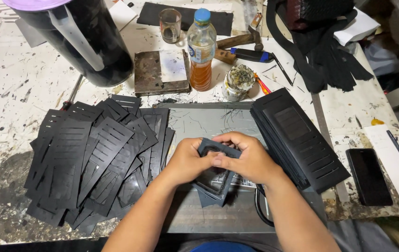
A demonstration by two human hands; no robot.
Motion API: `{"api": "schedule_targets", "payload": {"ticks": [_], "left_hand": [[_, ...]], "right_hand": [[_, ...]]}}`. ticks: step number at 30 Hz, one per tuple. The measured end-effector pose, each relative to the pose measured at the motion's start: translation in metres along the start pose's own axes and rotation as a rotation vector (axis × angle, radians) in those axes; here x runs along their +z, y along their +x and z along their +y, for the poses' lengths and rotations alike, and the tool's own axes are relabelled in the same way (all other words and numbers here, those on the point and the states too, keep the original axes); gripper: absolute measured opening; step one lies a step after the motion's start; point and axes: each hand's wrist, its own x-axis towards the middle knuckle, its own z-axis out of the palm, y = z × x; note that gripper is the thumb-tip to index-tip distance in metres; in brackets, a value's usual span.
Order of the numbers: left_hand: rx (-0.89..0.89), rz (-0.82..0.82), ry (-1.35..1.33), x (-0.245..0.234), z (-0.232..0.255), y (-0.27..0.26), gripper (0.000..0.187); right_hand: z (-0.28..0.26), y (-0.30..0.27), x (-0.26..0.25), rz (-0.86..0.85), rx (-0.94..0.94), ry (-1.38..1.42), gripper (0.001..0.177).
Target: Trimming and folding black leather components for assembly
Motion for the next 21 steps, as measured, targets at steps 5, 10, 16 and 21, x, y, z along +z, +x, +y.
{"api": "schedule_targets", "payload": {"ticks": [5,10,16,21], "left_hand": [[-0.06,0.008,0.148,0.004,0.002,-0.003,0.013],[-0.071,0.003,0.087,0.007,0.003,-0.004,0.007],[-0.064,-0.037,0.024,0.005,-0.004,-0.003,0.01],[-0.064,-0.065,0.014,0.003,-0.003,-0.004,0.01]], "right_hand": [[0.005,0.004,0.0,0.09,-0.082,-0.133,0.016],[0.008,0.004,-0.003,0.137,-0.089,-0.063,0.003],[0.007,0.004,-0.006,0.209,-0.043,-0.025,0.004],[0.016,0.001,-0.005,0.239,0.04,0.095,0.005]]}}
